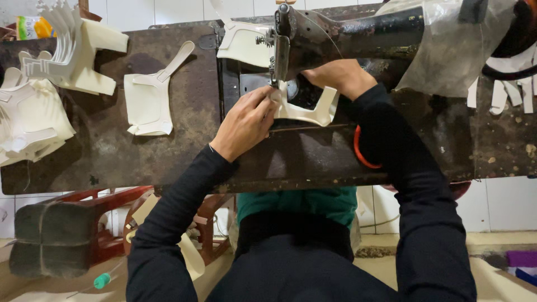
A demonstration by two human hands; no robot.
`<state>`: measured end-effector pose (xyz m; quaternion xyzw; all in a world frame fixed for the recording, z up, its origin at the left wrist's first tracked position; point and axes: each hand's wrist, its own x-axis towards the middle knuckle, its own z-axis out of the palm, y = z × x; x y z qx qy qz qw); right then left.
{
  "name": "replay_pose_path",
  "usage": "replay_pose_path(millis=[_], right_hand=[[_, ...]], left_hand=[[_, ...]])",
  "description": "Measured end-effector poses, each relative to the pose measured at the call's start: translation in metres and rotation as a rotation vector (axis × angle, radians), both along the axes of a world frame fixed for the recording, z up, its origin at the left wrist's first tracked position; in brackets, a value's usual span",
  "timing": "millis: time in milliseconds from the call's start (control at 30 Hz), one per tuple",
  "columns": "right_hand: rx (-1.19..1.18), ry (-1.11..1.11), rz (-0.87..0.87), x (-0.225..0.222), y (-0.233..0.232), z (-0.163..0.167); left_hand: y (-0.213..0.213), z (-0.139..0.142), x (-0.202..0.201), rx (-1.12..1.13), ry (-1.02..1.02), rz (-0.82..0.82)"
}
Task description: The person picks up white shoe upper pieces from the workbench, aligns and folds them, and sews them together using an industrial sewing machine. They repeatedly position each piece under the needle, guide the fabric while stitching, and use scissors to trim threads before setting finished pieces aside.
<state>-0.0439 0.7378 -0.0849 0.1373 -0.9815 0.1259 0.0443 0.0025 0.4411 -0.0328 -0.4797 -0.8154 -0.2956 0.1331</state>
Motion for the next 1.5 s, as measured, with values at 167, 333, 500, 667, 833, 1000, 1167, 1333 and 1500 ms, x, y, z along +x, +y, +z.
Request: replay_pose_path(millis=[167,333,500,667,833,1000,1167,1333,1500], right_hand=[[0.355,0.213,0.126,0.065,0.017,0.023],[-0.449,0.228,-0.156,0.188,0.0,0.085],[-0.056,0.218,-0.318,0.25,0.001,0.104],[-0.441,0.034,-0.421,0.247,0.009,0.096],[-0.23,-0.019,-0.288,0.211,-0.005,0.127],[-0.02,-0.407,-0.252,0.162,-0.016,0.147],[-0.009,-0.417,-0.135,0.127,-0.018,0.129],[-0.125,-0.328,-0.131,0.117,-0.025,0.11],[-0.148,-0.02,-0.342,0.176,-0.02,0.104]], left_hand=[[0.003,0.005,0.002,-0.003,-0.004,0.022],[0.001,-0.002,0.005,0.01,-0.009,0.024],[0.012,-0.007,-0.029,-0.182,-0.011,0.23],[0.044,0.006,-0.088,0.012,0.253,0.189],[0.056,0.023,-0.109,0.109,0.359,0.053],[0.069,0.022,-0.132,-0.028,0.137,-0.265],[0.07,0.015,-0.128,0.129,0.06,-0.122],[0.064,0.018,-0.122,0.173,0.01,-0.131],[0.049,0.025,-0.124,0.503,-0.281,0.067]])
